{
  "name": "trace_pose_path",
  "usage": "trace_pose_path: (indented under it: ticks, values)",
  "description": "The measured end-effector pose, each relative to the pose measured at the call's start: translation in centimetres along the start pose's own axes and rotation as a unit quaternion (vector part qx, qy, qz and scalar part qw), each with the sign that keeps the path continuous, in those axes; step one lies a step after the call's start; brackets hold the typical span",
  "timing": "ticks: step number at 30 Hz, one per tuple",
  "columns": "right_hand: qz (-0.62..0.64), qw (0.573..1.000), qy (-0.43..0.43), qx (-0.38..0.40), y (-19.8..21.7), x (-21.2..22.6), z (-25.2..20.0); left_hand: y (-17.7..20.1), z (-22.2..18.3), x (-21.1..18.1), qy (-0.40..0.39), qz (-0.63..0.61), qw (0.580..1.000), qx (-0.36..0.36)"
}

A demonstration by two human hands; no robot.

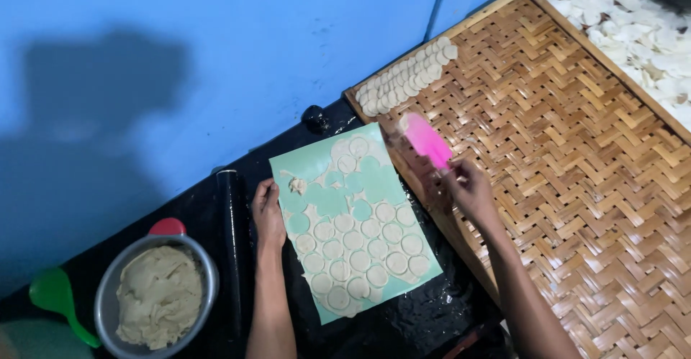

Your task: Using a circular mold to cut small dough pieces from a flattened sheet and arranging them on a tray.

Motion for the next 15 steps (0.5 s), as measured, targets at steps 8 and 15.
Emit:
trace_pose_path:
  ticks: [8, 15]
  values:
    - [-0.134, 0.974, 0.061, -0.173, 8.0, 0.2, 11.2, -0.4, -0.3, -0.3, 0.031, -0.008, 0.999, 0.004]
    - [-0.216, 0.949, 0.079, -0.217, 9.4, 1.0, 16.8, 0.0, -0.3, 0.0, 0.029, 0.003, 1.0, -0.007]
Point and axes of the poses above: each hand's wrist, its own z-axis towards the middle knuckle, its own y-axis out of the back of the hand, x = y × z, the point moved 9 cm from there along z, towards the middle knuckle, and after that the axes turned 11 degrees about -z, right-handed, at the moved point
